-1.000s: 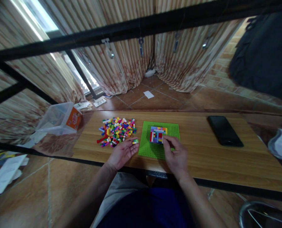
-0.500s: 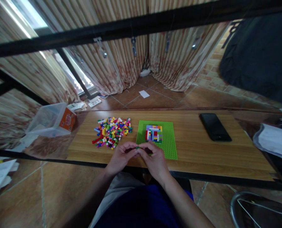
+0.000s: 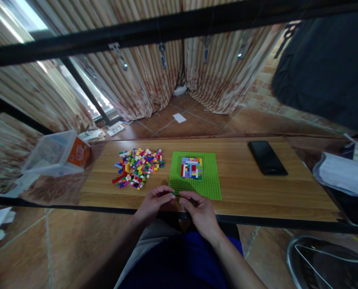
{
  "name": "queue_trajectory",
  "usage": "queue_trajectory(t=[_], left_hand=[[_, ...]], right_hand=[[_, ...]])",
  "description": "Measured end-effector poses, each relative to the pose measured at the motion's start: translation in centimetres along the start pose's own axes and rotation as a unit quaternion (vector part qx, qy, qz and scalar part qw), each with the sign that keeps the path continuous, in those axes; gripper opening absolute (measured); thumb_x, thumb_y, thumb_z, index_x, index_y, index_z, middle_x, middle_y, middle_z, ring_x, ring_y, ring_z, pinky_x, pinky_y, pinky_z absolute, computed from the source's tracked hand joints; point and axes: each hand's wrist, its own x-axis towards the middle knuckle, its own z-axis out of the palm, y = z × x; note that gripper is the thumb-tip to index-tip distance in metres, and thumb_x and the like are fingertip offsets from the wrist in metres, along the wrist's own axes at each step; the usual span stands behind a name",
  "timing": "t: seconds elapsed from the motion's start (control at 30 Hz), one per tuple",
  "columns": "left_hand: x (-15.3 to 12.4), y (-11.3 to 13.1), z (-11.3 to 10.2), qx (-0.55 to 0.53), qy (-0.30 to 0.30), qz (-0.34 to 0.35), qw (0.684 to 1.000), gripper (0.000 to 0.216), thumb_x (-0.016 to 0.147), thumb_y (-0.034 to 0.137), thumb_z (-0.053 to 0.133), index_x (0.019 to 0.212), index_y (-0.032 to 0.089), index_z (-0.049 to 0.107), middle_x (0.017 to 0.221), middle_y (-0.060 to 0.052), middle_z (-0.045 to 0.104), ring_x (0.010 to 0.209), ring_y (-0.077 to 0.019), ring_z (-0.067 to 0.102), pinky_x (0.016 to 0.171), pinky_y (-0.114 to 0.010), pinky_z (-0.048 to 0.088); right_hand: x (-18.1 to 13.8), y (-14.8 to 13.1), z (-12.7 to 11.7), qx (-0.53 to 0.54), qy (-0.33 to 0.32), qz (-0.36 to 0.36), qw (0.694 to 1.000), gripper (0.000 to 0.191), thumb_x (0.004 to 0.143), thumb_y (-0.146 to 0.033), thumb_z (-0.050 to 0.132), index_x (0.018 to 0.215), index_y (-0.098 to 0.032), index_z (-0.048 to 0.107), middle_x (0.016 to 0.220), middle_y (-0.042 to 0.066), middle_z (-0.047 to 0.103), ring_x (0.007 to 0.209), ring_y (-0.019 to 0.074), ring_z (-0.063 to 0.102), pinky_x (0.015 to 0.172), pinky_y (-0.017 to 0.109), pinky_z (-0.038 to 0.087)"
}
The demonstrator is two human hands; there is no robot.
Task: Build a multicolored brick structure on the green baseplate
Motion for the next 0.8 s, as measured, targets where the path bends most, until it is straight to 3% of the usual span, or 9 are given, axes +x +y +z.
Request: queue_trajectory(t=[0.13, 0.33, 0.5, 0.8], left_hand=[[1.4, 0.4, -1.4, 0.087, 0.071, 0.082, 0.990, 0.017, 0.070, 0.029, 0.072, 0.077, 0.016, 0.065, 0.066, 0.003, 0.060, 0.060, -0.0097, 0.056, 0.061, -0.022, 0.046], [2.7, -0.7, -3.6, 0.209, 0.141, 0.149, 0.956, 0.012, 0.077, 0.027, 0.063, 0.084, 0.018, 0.064, 0.069, 0.001, 0.062, 0.060, -0.0125, 0.058, 0.057, -0.023, 0.047], [2.7, -1.3, -4.0, 0.326, 0.126, 0.217, 0.912, 0.011, 0.082, 0.025, 0.058, 0.086, 0.019, 0.065, 0.085, -0.003, 0.069, 0.079, -0.0167, 0.064, 0.073, -0.027, 0.051], [2.6, -1.5, -4.2, 0.367, 0.122, 0.230, 0.893, 0.011, 0.085, 0.025, 0.056, 0.091, 0.020, 0.065, 0.085, -0.002, 0.069, 0.078, -0.0160, 0.064, 0.075, -0.028, 0.050]], right_hand=[[0.5, 0.0, -2.5, -0.038, 0.037, -0.014, 0.999, 0.038, 0.072, -0.053, 0.072, 0.092, -0.020, 0.074, 0.075, 0.004, 0.072, 0.065, 0.0179, 0.068, 0.064, 0.033, 0.057], [2.6, -0.2, -6.0, -0.200, 0.119, -0.074, 0.970, 0.033, 0.078, -0.052, 0.066, 0.093, -0.022, 0.070, 0.087, 0.007, 0.074, 0.079, 0.0234, 0.071, 0.074, 0.038, 0.057], [4.8, -0.1, -6.4, -0.255, 0.153, -0.134, 0.945, 0.030, 0.081, -0.050, 0.062, 0.088, -0.022, 0.071, 0.092, 0.007, 0.074, 0.086, 0.0235, 0.069, 0.079, 0.038, 0.054], [6.6, 1.0, -6.0, -0.247, 0.160, -0.169, 0.941, 0.026, 0.079, -0.045, 0.064, 0.086, -0.022, 0.074, 0.093, 0.007, 0.072, 0.085, 0.0206, 0.065, 0.078, 0.036, 0.051]])
